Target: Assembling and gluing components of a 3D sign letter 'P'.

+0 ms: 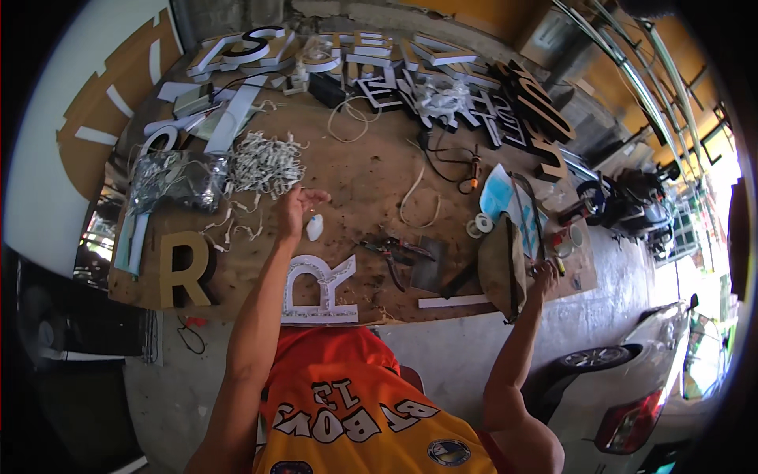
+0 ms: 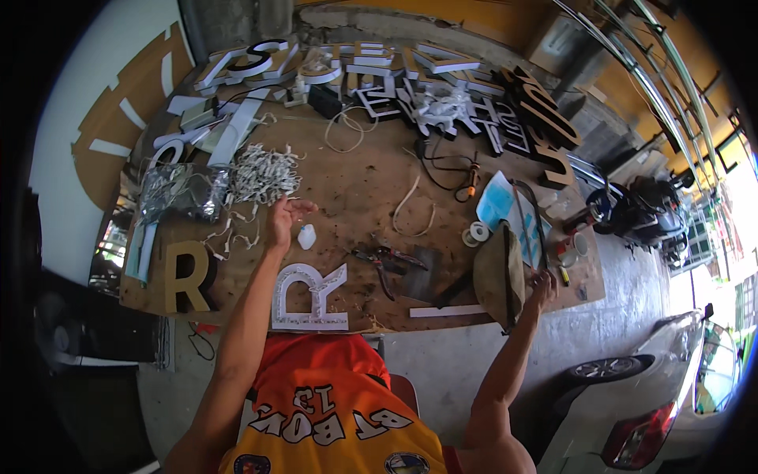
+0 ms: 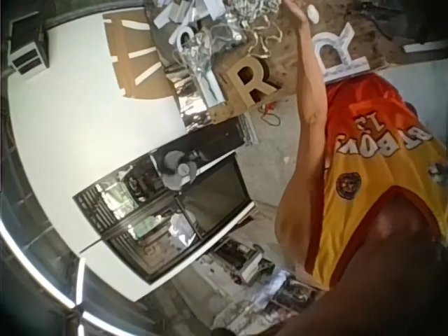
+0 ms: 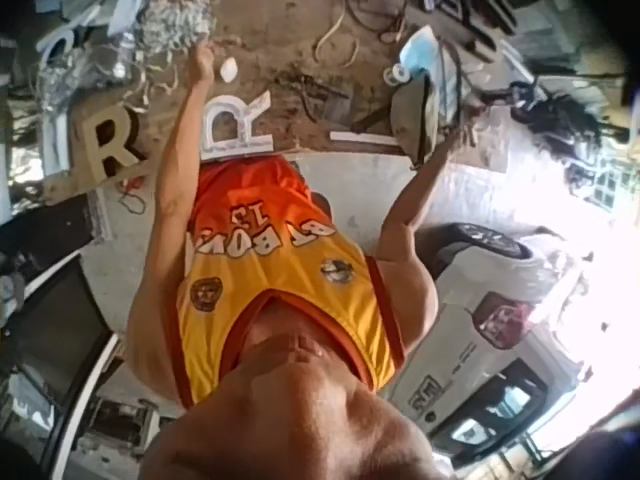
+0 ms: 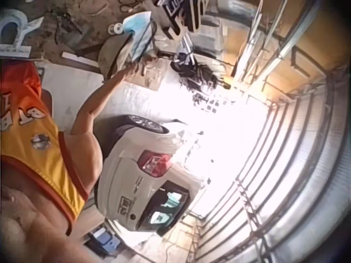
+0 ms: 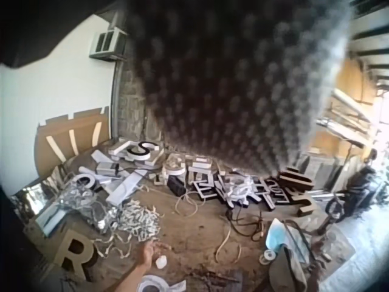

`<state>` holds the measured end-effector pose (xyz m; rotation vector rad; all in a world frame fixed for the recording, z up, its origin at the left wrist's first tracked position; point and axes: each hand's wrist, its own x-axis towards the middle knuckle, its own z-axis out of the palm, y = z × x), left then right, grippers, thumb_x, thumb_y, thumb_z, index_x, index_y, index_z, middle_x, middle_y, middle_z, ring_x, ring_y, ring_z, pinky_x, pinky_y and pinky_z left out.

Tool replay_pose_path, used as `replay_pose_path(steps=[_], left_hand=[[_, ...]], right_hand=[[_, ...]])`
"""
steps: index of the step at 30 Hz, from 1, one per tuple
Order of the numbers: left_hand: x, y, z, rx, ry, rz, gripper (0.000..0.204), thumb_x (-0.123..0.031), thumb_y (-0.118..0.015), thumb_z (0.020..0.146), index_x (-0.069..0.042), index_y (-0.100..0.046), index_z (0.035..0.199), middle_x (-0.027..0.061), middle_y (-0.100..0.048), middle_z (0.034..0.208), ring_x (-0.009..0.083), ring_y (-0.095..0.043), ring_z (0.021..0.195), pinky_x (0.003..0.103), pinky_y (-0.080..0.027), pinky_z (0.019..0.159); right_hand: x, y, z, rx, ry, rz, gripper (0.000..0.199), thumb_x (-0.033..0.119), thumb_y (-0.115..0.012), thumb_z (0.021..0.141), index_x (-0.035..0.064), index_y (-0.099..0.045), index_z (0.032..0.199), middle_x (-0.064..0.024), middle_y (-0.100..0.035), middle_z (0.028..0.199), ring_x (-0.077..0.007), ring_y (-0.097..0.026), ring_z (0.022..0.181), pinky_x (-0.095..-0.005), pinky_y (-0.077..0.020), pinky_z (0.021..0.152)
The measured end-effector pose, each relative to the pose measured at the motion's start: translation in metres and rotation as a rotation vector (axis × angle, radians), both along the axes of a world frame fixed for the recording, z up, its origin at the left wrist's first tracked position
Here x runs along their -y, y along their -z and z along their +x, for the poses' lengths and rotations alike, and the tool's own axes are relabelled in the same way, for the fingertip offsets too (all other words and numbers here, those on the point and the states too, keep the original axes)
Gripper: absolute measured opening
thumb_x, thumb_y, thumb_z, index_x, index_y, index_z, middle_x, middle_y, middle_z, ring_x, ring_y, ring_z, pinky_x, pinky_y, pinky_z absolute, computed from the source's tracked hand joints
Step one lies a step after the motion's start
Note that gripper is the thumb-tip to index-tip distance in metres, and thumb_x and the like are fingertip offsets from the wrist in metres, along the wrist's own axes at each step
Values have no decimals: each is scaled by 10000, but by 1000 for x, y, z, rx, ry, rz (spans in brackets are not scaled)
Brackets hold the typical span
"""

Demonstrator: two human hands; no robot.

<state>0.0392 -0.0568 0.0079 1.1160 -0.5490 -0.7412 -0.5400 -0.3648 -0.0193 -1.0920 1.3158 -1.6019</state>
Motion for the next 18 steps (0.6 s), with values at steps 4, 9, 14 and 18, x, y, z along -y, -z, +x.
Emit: replay_pose_path(steps=[4, 9, 14, 18], left_hand=[[-3, -5, -6, -3, -14, 1, 624, -404, -294, 1058, 69, -699, 1016, 194, -749, 1003, 278, -717, 964, 387, -514, 953], [-4, -11, -12, 20, -33, 5, 634, -407, -294, 1055, 76, -702, 1007, 200, -751, 995, 277, -718, 968, 387, -512, 960], [4, -2, -11, 4, -22, -68, 620, -389, -321, 1051, 87, -710, 967, 202, -752, 971, 276, -725, 928, 394, -532, 936], [9, 7, -8, 1, -23, -92, 617, -385, -325, 1049, 94, -706, 977, 210, -748, 976, 288, -726, 930, 404, -533, 941]], right_hand=[[-42, -27, 57, -234, -87, -126, 180, 120, -596, 948, 5, -699, 1041, -87, -702, 908, -172, -672, 721, -277, -511, 611], [-124, -46, 137, -461, -285, -394, 155, 44, -563, 959, -4, -687, 1039, -54, -698, 887, -139, -665, 738, -272, -516, 646], [-233, -33, 176, -513, -617, -433, 133, -17, -590, 926, -1, -679, 1023, -82, -676, 848, -152, -647, 708, -289, -516, 660], [-328, -1, 124, -816, -878, -227, 217, 64, -602, 943, 16, -637, 1152, -180, -666, 990, -299, -676, 828, -383, -530, 688]])
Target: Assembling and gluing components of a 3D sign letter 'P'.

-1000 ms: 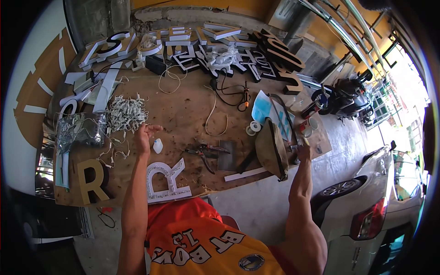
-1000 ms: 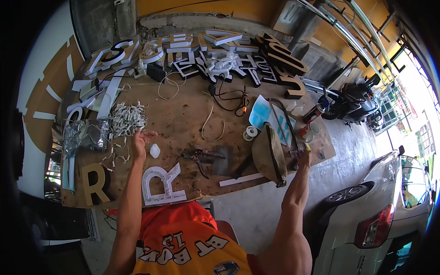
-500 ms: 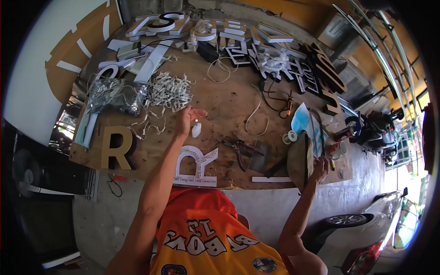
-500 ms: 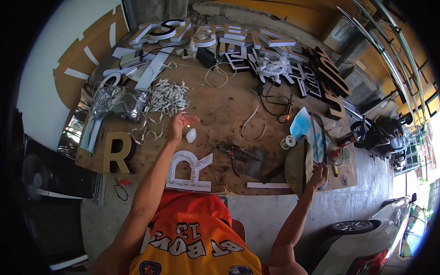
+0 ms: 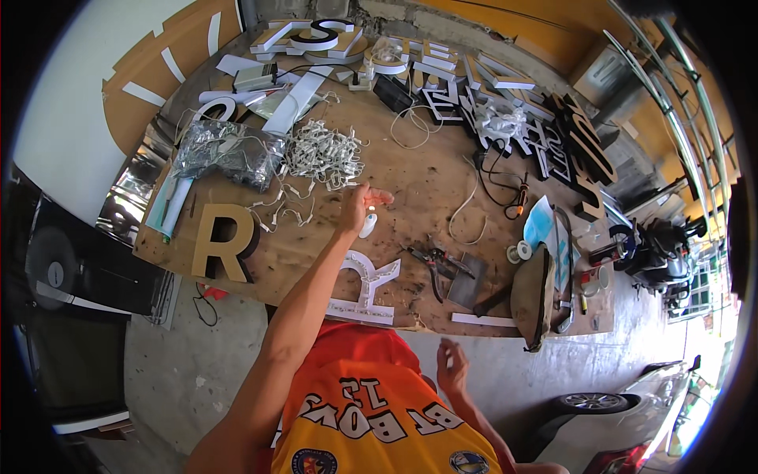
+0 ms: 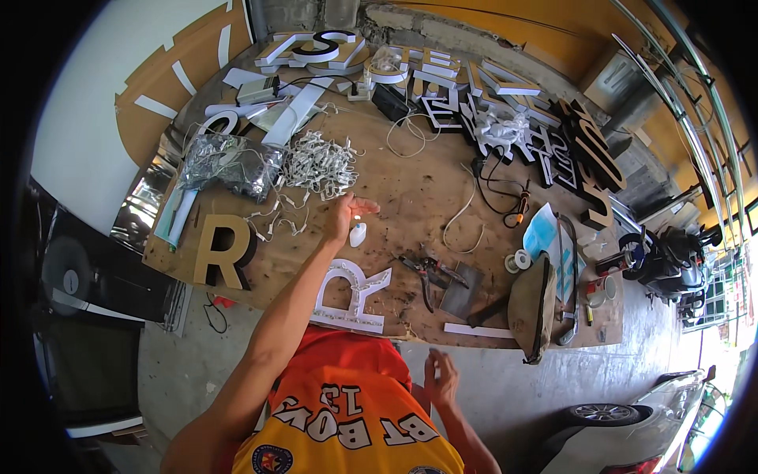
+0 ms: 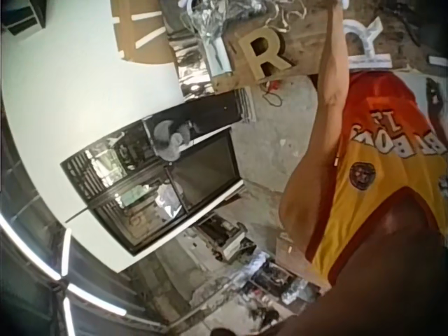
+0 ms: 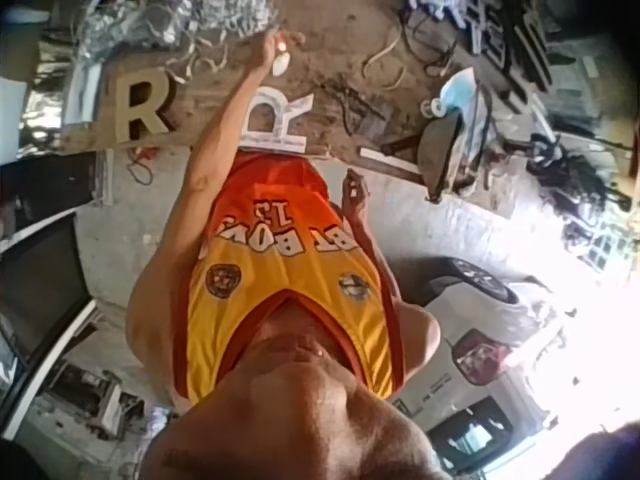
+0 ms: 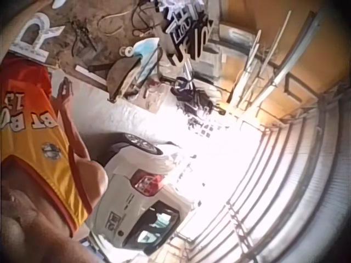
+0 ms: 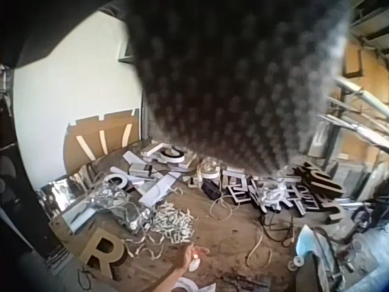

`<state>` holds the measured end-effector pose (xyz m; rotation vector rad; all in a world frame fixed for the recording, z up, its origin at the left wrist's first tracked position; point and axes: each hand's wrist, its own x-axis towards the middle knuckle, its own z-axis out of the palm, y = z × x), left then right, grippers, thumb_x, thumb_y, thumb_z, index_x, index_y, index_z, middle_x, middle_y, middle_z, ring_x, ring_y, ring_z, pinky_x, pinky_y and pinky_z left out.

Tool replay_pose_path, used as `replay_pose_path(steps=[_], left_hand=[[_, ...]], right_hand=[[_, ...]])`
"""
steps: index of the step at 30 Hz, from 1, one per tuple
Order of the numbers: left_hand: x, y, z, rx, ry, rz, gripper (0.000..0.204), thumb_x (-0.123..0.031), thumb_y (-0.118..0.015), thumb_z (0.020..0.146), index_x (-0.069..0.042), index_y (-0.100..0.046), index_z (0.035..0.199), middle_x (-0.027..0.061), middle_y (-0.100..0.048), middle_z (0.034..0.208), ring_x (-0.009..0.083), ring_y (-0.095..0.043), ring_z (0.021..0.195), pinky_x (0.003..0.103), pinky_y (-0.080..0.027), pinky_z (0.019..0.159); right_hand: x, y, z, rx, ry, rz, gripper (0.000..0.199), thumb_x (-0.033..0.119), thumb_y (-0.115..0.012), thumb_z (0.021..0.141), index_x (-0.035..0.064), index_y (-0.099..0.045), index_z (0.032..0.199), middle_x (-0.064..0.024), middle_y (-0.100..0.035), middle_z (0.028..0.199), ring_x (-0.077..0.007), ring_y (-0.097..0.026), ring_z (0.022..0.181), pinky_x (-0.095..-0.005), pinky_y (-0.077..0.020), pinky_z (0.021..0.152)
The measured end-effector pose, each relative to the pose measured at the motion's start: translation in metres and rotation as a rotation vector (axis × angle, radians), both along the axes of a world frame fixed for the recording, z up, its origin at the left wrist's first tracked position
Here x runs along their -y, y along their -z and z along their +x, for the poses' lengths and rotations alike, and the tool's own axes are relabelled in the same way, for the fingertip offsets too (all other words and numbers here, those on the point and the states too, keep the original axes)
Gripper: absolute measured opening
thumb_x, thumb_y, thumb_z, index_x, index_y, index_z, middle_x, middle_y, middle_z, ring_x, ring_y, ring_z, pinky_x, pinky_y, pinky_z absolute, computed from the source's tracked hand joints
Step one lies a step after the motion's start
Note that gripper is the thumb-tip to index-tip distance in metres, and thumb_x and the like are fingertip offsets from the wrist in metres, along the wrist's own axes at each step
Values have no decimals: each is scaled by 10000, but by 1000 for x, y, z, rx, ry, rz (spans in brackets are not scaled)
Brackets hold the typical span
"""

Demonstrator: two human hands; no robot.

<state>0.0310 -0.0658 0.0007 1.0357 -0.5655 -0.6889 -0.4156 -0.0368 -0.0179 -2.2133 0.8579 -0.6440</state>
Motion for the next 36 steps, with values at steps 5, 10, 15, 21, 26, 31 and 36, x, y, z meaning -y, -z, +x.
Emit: replay_pose_path(steps=[5, 10, 15, 21, 26, 31, 36], left_hand=[[5, 5, 2, -3, 11, -17, 628, -402, -348, 1042, 113, -703, 994, 218, -746, 975, 294, -729, 938, 407, -537, 947], [8, 7, 3, -5, -47, 4, 642, -423, -378, 1033, 128, -705, 1014, 219, -747, 979, 289, -730, 942, 399, -543, 941], [3, 11, 8, 40, -32, -16, 643, -428, -379, 1030, 127, -704, 1040, 225, -745, 995, 304, -726, 960, 406, -537, 950], [5, 19, 9, 43, -5, 6, 637, -439, -381, 1032, 121, -670, 1127, 254, -724, 1081, 334, -714, 1008, 417, -527, 964], [6, 12, 10, 23, 11, 89, 644, -457, -362, 1047, 102, -638, 1207, 237, -717, 1137, 328, -696, 1076, 411, -487, 1022], [-1, 7, 14, 30, 5, 154, 673, -475, -265, 1066, 49, -649, 1243, 160, -713, 1219, 259, -634, 1205, 389, -409, 1101], [-35, 10, 7, -140, -211, 217, 621, -493, -388, 1047, 18, -599, 1330, 170, -672, 1266, 271, -624, 1205, 407, -392, 1116]], right_hand=[[-67, 41, -114, -686, 44, 4, 449, 150, -598, 959, 54, -512, 1389, -228, -625, 1187, -412, -648, 1029, -502, -529, 816], [-24, 41, -192, -810, 326, 119, 461, 152, -603, 957, 52, -506, 1396, -229, -623, 1194, -414, -645, 1035, -502, -528, 822], [29, -12, -246, -752, 541, 111, 473, 154, -607, 954, 51, -500, 1403, -231, -622, 1201, -417, -642, 1041, -501, -528, 828], [52, -70, -269, -568, 610, 83, 488, 157, -613, 951, 49, -492, 1411, -233, -620, 1209, -420, -639, 1047, -500, -527, 836], [35, -62, -225, -352, 509, 86, 501, 159, -618, 948, 48, -486, 1418, -235, -619, 1216, -422, -636, 1053, -499, -526, 842], [-27, 16, -127, -225, 334, 140, 513, 161, -623, 945, 46, -480, 1425, -236, -617, 1224, -424, -633, 1059, -498, -526, 848], [-85, 47, -81, -252, 295, 267, 526, 163, -627, 943, 45, -474, 1432, -238, -616, 1231, -427, -630, 1064, -498, -525, 854]])
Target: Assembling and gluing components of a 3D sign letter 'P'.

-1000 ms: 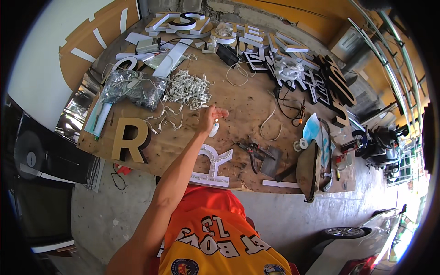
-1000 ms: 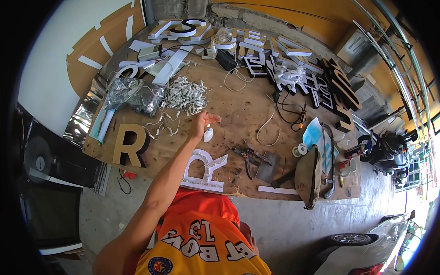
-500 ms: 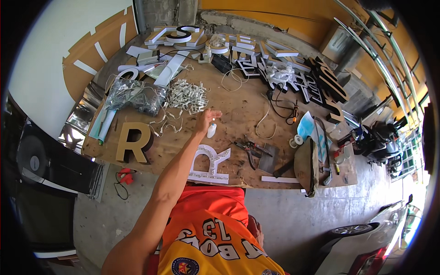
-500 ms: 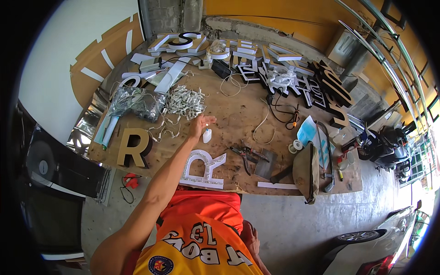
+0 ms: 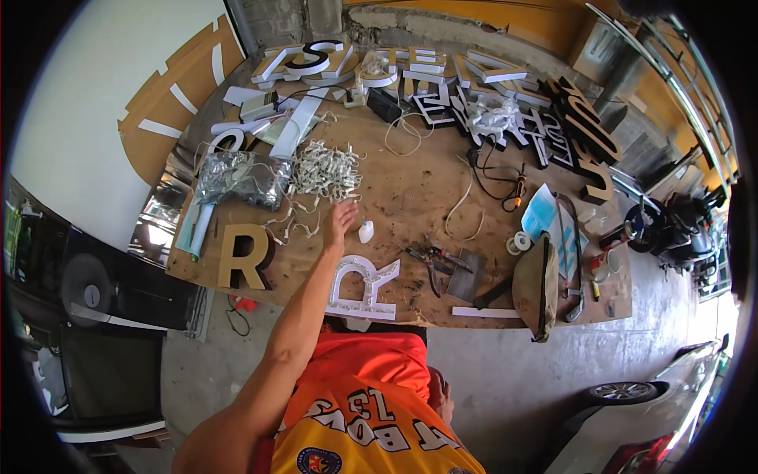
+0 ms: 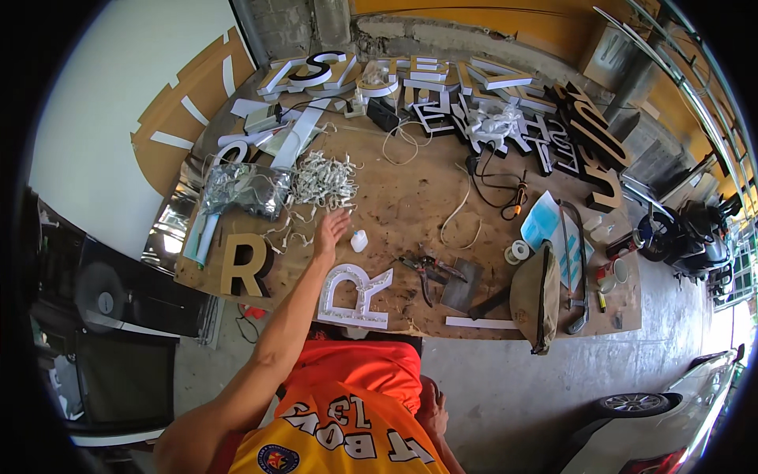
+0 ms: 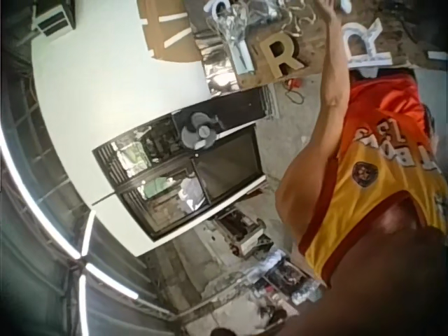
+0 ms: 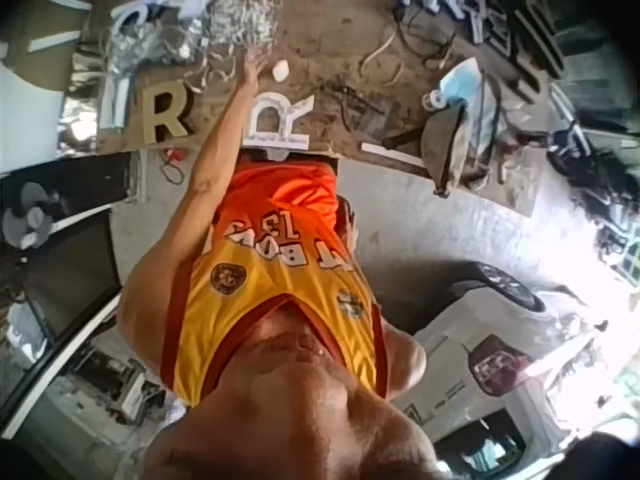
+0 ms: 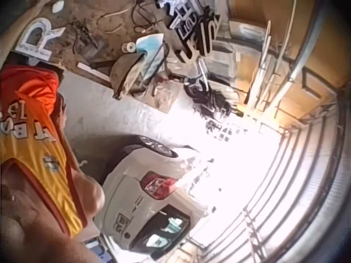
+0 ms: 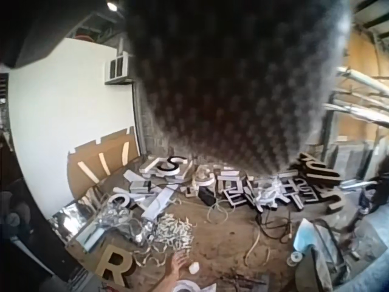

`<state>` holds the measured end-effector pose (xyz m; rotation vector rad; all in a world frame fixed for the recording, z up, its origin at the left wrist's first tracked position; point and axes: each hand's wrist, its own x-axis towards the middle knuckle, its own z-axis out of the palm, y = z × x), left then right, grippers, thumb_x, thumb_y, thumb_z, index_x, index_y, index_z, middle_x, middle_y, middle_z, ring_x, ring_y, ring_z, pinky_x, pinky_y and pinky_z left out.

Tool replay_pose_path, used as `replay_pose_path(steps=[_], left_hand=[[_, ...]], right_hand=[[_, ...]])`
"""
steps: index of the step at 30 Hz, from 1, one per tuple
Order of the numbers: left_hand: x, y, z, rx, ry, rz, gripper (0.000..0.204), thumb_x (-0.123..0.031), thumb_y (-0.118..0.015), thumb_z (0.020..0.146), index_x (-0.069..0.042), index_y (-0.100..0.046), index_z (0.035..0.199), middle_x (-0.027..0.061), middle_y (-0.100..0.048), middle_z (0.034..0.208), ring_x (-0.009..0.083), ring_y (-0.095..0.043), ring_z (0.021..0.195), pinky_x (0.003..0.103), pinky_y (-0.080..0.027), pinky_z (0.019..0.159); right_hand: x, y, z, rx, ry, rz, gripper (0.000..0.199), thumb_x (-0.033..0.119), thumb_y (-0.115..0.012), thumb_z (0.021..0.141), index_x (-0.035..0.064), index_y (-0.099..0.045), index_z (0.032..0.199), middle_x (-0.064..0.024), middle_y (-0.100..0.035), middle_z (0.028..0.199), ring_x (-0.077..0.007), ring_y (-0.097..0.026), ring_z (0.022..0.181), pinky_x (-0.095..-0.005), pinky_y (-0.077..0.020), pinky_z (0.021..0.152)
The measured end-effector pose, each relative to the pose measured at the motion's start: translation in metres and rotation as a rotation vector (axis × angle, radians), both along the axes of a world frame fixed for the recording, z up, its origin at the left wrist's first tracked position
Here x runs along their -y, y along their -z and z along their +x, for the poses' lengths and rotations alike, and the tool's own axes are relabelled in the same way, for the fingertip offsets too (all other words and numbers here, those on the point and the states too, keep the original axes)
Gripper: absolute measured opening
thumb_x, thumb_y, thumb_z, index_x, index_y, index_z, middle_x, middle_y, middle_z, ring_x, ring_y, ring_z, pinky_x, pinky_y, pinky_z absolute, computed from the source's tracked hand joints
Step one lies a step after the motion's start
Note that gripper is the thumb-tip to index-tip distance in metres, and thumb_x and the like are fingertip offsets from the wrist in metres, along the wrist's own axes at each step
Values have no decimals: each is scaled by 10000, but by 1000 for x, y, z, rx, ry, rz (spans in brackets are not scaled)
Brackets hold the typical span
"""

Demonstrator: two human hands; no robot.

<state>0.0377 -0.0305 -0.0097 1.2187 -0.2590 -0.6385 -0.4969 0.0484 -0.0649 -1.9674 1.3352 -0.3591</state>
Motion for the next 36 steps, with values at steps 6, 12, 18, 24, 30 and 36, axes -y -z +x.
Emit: replay_pose_path(steps=[6, 12, 18, 24, 30, 36], left_hand=[[-50, 9, -19, -29, 16, 219, 483, -308, -561, 998, -18, -548, 1384, 112, -634, 1307, 222, -601, 1216, 388, -427, 1085], [-49, 44, -37, 286, 120, 176, 551, -137, -739, 865, -22, -554, 1371, 123, -650, 1262, 224, -612, 1187, 385, -477, 1017], [-26, 54, -59, 645, 2, 363, 630, -201, -850, 753, -22, -599, 1303, 147, -685, 1162, 269, -680, 1045, 380, -538, 899], [-11, 52, -61, 742, -120, 430, 600, -259, -865, 722, -42, -637, 1233, 167, -696, 1109, 317, -685, 999, 405, -542, 845], [-20, 19, -56, 726, 60, 670, 389, -281, -811, 783, -36, -715, 1070, 155, -714, 970, 319, -704, 858, 420, -539, 733], [-52, -26, -124, 764, 125, 397, 324, -275, -808, 823, -36, -746, 1034, 96, -723, 843, 159, -684, 709, 313, -531, 654]], right_hand=[[-19, -4, 1, -83, 49, 105, 542, 166, -633, 939, 43, -467, 1440, -240, -614, 1239, -430, -626, 1071, -497, -525, 861], [-37, 15, -18, -141, 101, 187, 557, 169, -639, 936, 41, -460, 1448, -242, -612, 1248, -433, -623, 1078, -496, -524, 869], [-29, 20, -17, 22, -81, -246, 593, 147, -666, 908, 19, -465, 1451, -240, -612, 1271, -400, -627, 1096, -443, -533, 886], [-25, 37, -28, 40, 49, 114, 571, 134, -672, 908, 13, -484, 1434, -224, -615, 1278, -365, -636, 1092, -417, -534, 882], [5, -1, 5, 290, 32, -178, 442, 90, -612, 954, -17, -527, 1375, -148, -652, 1209, -224, -648, 1006, -312, -516, 827], [55, -50, 153, 782, 96, 392, 497, 170, -624, 1001, 3, -472, 1444, -139, -653, 1253, -189, -656, 1054, -298, -538, 810]])
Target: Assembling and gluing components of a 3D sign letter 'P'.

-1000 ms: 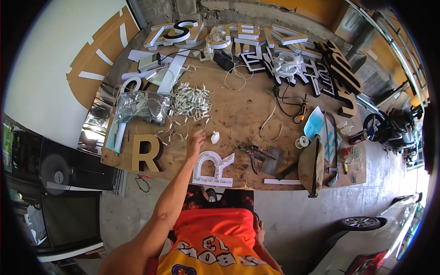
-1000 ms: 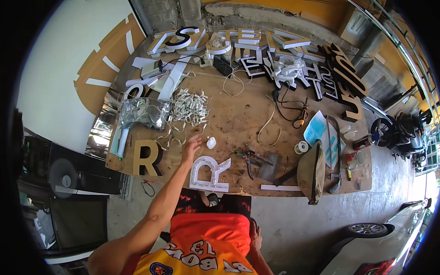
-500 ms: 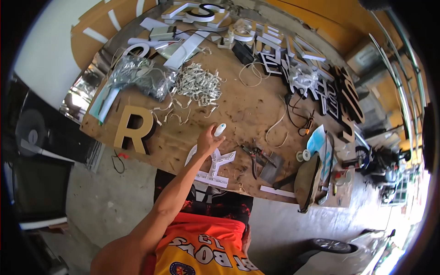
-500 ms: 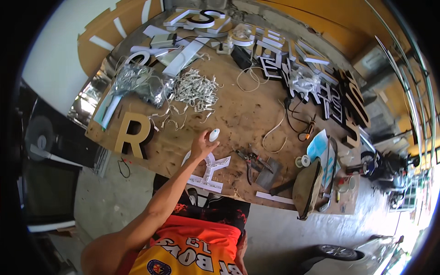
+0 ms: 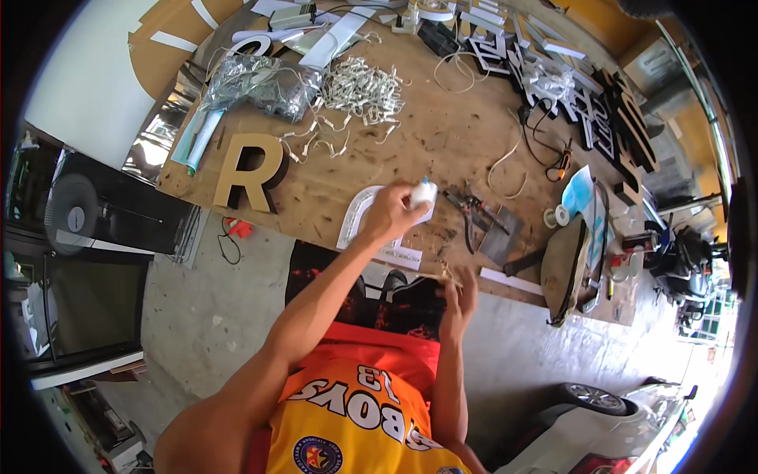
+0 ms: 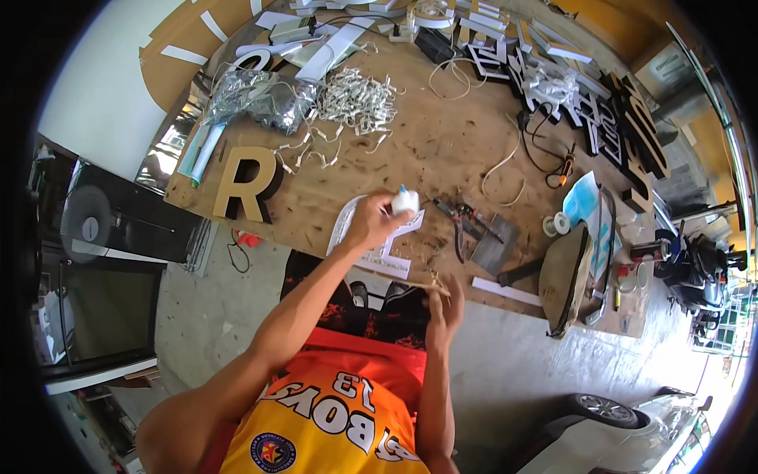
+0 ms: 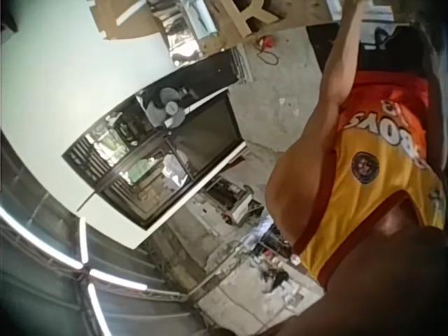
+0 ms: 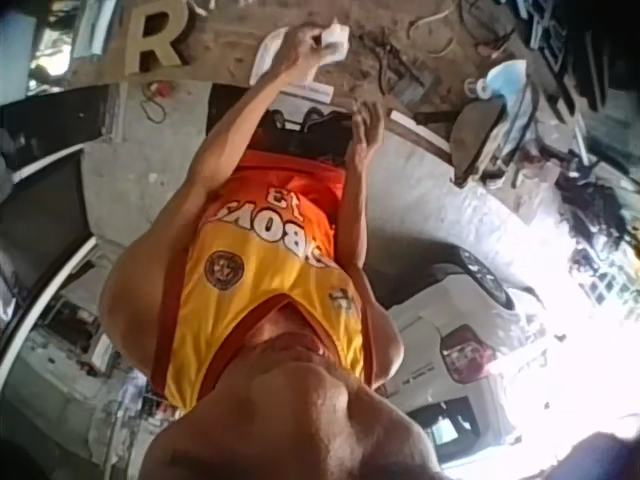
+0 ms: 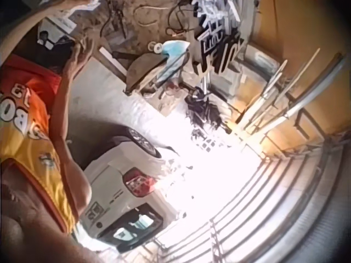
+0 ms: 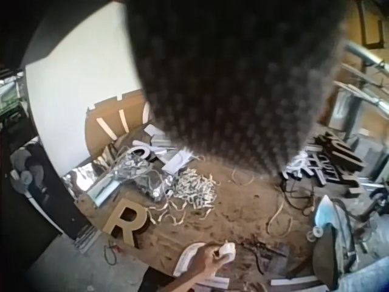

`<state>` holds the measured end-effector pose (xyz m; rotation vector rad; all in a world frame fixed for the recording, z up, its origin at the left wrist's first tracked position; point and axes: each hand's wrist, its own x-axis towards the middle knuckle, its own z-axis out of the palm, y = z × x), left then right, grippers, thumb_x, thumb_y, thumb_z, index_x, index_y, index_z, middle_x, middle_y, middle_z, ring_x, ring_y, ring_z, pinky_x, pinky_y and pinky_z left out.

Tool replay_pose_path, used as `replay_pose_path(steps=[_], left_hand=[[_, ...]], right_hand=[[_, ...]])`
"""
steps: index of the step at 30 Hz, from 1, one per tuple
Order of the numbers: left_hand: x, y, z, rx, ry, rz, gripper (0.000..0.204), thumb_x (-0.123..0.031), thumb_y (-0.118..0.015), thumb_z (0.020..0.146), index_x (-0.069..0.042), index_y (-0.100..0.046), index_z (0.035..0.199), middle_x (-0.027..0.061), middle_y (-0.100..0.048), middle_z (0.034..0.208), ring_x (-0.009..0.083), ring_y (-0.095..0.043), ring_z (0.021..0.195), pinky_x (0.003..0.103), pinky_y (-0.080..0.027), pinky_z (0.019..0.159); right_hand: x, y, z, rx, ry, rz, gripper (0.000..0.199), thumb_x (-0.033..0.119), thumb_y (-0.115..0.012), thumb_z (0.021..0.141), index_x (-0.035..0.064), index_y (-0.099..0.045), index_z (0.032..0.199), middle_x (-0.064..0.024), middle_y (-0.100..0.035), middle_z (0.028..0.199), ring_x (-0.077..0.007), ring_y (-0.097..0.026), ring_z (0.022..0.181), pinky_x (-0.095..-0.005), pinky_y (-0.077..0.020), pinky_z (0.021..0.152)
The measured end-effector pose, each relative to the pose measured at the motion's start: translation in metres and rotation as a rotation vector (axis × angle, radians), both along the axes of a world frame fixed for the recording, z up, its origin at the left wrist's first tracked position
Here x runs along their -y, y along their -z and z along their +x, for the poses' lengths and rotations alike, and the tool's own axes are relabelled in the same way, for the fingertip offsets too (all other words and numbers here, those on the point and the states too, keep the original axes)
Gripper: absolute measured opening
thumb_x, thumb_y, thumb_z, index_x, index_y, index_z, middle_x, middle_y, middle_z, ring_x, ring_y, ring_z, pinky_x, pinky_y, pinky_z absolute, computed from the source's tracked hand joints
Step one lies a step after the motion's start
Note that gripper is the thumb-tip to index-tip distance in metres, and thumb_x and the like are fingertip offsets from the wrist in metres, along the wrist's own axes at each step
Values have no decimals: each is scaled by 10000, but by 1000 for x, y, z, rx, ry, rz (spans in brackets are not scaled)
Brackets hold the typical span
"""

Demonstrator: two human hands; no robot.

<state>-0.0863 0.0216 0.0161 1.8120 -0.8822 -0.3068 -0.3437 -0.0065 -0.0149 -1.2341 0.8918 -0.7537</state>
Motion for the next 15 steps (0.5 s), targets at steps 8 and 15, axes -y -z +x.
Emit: replay_pose_path(steps=[8, 15], left_hand=[[-46, 0, -84, -285, 159, 41, 335, -234, -730, 933, 8, -702, 1163, 99, -738, 938, 136, -694, 810, 295, -558, 720], [-111, 18, -12, -296, -26, 20, 239, -125, -643, 990, -35, -701, 1204, 96, -742, 1070, 144, -697, 937, 288, -554, 774]], right_hand=[[23, 23, 50, 425, -237, 367, 394, 107, -628, 1000, 2, -524, 1365, -115, -657, 1235, -213, -667, 1049, -315, -556, 847], [47, 42, 9, 350, -224, 269, 291, 72, -627, 990, 50, -570, 1274, -77, -668, 1191, -199, -670, 1039, -348, -565, 865]])
